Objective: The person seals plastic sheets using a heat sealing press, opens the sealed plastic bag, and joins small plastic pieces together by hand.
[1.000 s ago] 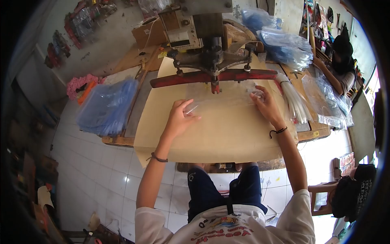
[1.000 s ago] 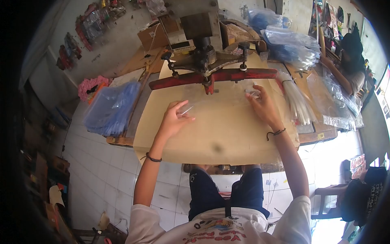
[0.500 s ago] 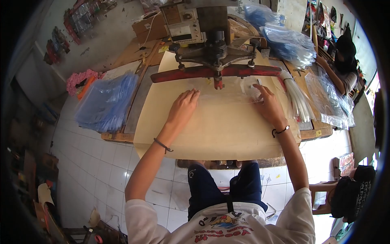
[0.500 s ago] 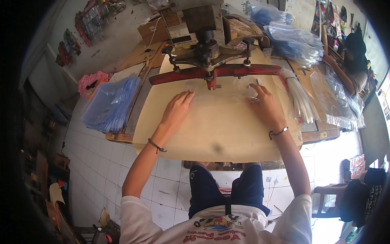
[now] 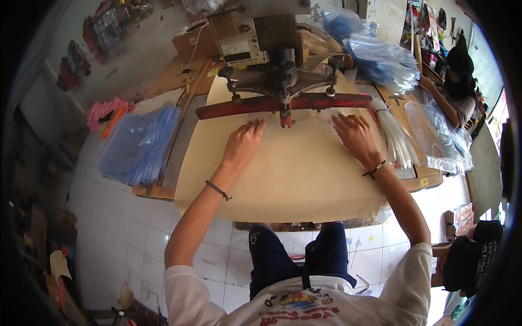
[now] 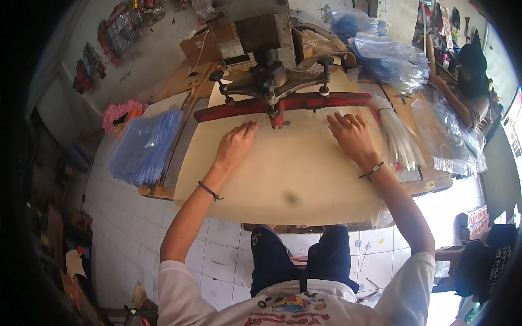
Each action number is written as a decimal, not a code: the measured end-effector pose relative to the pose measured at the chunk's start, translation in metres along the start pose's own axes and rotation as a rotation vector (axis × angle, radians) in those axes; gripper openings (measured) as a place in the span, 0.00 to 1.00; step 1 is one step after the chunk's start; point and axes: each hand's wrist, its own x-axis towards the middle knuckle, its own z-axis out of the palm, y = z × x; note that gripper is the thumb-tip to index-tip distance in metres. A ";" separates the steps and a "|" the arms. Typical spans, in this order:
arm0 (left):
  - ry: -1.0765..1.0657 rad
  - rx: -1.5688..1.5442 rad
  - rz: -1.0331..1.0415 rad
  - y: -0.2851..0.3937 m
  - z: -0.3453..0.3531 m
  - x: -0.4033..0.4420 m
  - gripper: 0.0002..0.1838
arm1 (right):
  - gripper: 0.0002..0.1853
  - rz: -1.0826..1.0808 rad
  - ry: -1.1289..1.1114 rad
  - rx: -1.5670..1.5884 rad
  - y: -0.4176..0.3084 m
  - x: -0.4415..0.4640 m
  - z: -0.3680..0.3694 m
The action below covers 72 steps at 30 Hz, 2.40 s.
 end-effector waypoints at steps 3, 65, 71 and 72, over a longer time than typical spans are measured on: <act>-0.031 -0.012 0.014 -0.001 0.010 0.003 0.20 | 0.18 0.025 -0.017 -0.011 0.003 0.002 0.004; -0.245 -0.378 -0.198 0.004 0.022 0.025 0.26 | 0.24 0.017 -0.159 0.068 0.010 0.017 0.021; -0.247 -0.360 -0.114 0.003 0.019 0.033 0.25 | 0.25 0.066 -0.253 0.010 0.014 0.020 0.024; -0.251 -0.384 -0.127 0.003 0.022 0.032 0.24 | 0.25 0.079 -0.259 0.013 0.015 0.019 0.025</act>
